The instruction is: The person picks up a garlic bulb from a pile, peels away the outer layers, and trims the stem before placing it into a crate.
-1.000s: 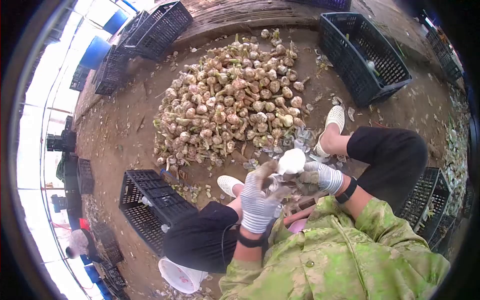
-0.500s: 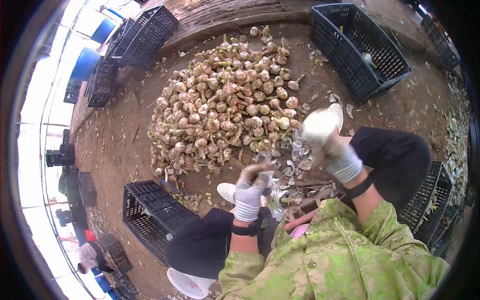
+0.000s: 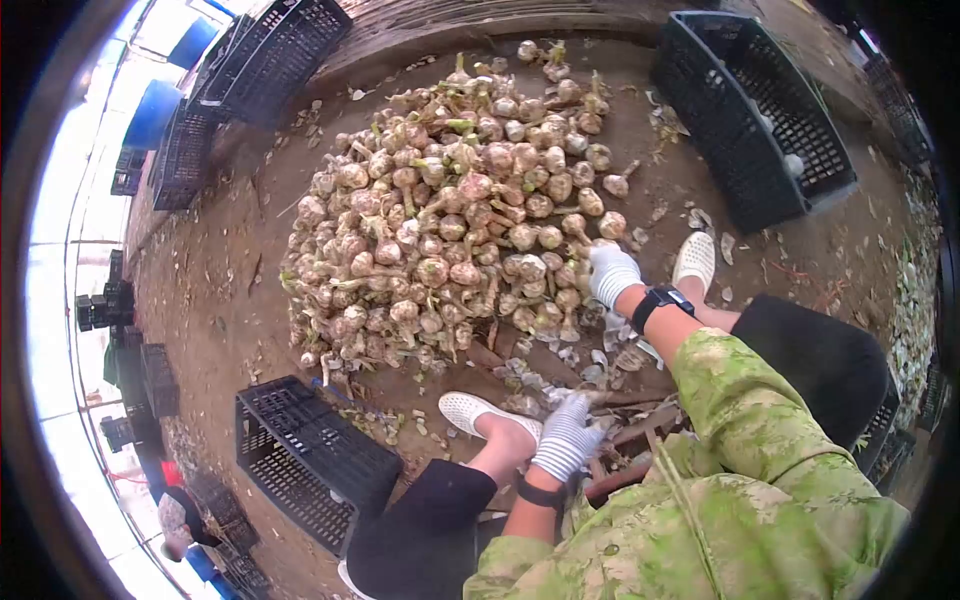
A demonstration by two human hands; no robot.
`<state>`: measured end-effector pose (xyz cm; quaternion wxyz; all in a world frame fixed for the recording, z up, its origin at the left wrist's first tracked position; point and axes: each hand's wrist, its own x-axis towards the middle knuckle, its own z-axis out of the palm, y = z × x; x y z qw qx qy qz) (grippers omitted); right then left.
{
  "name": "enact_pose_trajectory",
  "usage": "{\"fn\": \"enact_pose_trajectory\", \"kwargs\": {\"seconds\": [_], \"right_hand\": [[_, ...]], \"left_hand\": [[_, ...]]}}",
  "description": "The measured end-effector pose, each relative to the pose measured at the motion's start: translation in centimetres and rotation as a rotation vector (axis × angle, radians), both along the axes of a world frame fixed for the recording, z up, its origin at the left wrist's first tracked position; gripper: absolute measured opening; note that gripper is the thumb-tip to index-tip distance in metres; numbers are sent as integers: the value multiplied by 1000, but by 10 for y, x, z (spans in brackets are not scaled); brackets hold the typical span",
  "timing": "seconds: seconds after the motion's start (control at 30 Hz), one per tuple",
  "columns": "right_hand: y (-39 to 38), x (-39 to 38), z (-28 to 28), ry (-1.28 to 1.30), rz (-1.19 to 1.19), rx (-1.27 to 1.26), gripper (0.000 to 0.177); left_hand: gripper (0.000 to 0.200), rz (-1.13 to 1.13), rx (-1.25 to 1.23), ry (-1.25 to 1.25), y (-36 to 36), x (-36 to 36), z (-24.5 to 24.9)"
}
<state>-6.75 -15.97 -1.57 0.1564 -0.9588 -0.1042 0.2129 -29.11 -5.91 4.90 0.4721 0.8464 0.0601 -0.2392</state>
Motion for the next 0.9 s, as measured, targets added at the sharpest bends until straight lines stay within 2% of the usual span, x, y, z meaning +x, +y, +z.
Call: {"fn": "enact_pose_trajectory", "kwargs": {"seconds": [0.03, 0.1, 0.13, 0.17, 0.2, 0.23, 0.3, 0.33, 0.37, 0.4, 0.5, 0.53, 0.57, 0.63, 0.7, 0.9], "right_hand": [[2, 1, -3, 15, 58, -30, 30], [3, 6, -15, 38, 76, -56, 32], [-1, 6, -16, 30, 65, 53, 30], [-5, 2, -16, 27, 71, 45, 30], [-11, -5, -15, 38, 2, 257, 28], [-16, -14, -9, 49, -66, 468, 25], [-15, -39, 34, 423, -277, 895, 17], [-17, -55, 52, 527, -312, 1006, 18], [-19, -73, 67, 634, -349, 1116, 18], [-21, -90, 80, 641, -351, 1156, 19], [-36, -127, 91, 593, -322, 1225, 26], [-39, -136, 96, 614, -351, 1286, 27], [-41, -143, 100, 638, -376, 1346, 28], [-42, -154, 121, 541, -346, 1375, 30], [-43, -159, 120, 609, -395, 1327, 38], [-44, -164, 139, 577, -280, 1178, 27]], "left_hand": [[39, 23, -3, 75, 3, 0, -2], [36, 68, -18, 75, 10, 3, -1], [36, 172, -82, 89, 13, 8, 7], [36, 275, -151, 101, 15, 11, 12], [41, 381, -214, -59, 18, 9, -3], [51, 411, -77, -147, 24, 18, 13], [62, 533, -2, -412, 24, 25, 16], [62, 544, -2, -416, 20, 26, 17], [70, 592, -200, -416, 15, 26, 17], [79, 631, -399, -415, 11, 22, 20], [79, 627, -407, -362, 3, 5, 37], [74, 563, -272, -479, 1, 1, 41], [74, 554, -271, -492, -2, -3, 47], [68, 412, 1, -649, -9, -11, 66], [64, 416, 49, -676, -12, -17, 75], [63, 360, 212, -709, -8, -31, 87]]}}
